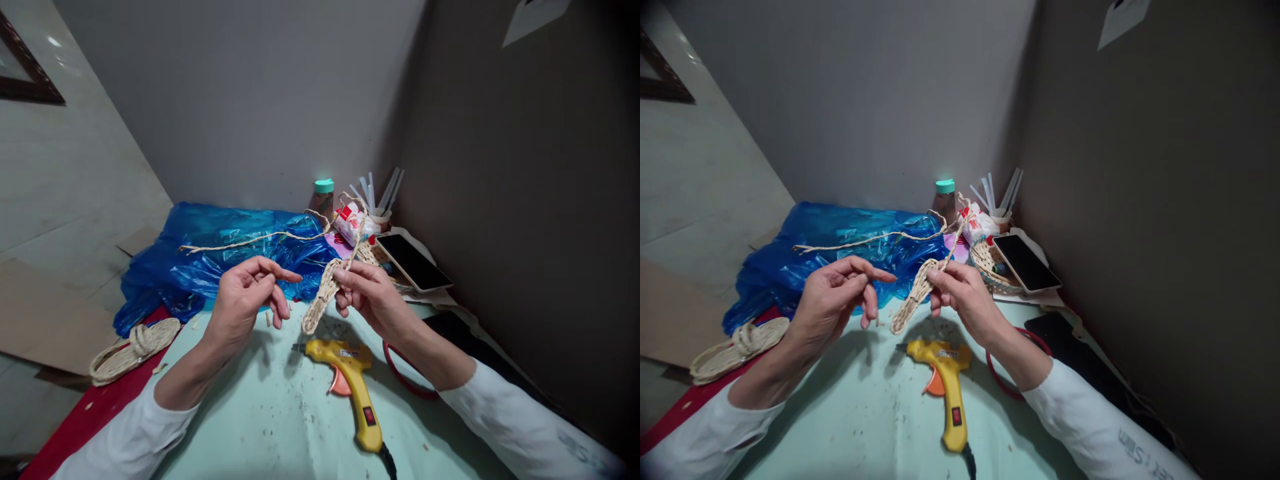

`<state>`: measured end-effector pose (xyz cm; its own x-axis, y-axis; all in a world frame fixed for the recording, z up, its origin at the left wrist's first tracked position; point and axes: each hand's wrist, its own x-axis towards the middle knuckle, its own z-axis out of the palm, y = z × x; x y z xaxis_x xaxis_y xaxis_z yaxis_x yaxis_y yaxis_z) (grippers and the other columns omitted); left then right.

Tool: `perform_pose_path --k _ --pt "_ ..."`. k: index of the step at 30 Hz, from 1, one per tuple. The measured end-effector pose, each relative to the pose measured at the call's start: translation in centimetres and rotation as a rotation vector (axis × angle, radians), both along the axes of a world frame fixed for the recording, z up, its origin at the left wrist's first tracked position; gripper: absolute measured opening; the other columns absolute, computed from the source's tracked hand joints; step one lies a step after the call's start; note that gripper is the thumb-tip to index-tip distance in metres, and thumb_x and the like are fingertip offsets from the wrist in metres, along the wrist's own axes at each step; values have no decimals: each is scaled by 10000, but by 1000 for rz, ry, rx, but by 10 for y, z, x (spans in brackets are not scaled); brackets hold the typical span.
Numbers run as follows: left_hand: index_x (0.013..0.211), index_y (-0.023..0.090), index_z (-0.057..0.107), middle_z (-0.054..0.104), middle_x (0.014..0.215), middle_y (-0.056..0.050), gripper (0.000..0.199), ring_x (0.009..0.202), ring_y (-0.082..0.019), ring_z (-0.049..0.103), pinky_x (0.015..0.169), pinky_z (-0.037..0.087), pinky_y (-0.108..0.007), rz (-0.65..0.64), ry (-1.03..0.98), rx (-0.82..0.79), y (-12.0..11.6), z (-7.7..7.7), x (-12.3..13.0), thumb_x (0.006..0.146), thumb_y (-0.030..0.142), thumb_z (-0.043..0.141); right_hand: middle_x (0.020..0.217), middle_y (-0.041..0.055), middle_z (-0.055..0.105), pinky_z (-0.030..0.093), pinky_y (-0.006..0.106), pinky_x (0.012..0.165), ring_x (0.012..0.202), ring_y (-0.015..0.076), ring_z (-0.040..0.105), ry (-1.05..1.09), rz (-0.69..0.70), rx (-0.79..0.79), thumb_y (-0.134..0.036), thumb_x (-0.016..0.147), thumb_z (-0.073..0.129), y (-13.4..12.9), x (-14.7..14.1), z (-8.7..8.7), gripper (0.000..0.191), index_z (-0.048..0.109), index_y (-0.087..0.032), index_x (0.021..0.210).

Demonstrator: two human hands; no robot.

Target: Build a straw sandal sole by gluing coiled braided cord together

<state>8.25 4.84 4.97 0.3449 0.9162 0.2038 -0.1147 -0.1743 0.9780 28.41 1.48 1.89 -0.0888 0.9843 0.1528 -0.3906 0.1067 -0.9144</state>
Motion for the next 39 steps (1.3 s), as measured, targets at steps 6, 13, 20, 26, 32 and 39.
perform_pose_path --k 6,13,20,26,32,39 --pt "796 108 651 797 867 -120 104 424 -127 648 363 520 -216 -36 1 -83 -1 3 2 811 201 694 653 -26 504 489 193 484 539 84 537 -5 -17 15 -367 806 779 1 1 0 312 581 -139 729" --pt "852 94 731 804 901 -134 151 338 -98 601 270 417 -159 -17 18 -184 4 -1 1 770 218 753 656 -29 502 487 204 482 530 86 536 -12 -35 2 -396 789 789 2 2 -3 337 577 -143 724" --pt "901 107 757 794 782 -115 222 294 -97 563 260 367 -161 -46 24 -227 9 -8 1 770 287 756 630 -35 496 488 210 482 520 92 536 -16 -38 -34 -419 769 805 3 2 -6 362 563 -154 724" --pt "878 110 715 786 806 -127 248 333 -136 605 283 407 -197 -145 67 -252 9 -13 4 822 350 683 618 -31 501 481 208 486 524 93 518 -18 -38 -39 -436 766 804 4 3 -7 366 571 -155 747" --pt "854 112 712 774 789 -117 274 380 -137 632 361 426 -204 -206 118 -220 6 -13 4 875 371 626 625 -25 500 473 206 482 534 95 515 -23 -37 -11 -427 782 794 3 3 -5 354 577 -149 749" --pt "786 127 783 754 715 -74 142 467 -90 586 415 380 -184 8 132 -94 -6 -7 -13 791 262 738 633 -30 475 461 210 488 534 95 503 -58 -2 -23 -451 783 797 0 -3 -8 374 568 -158 745"
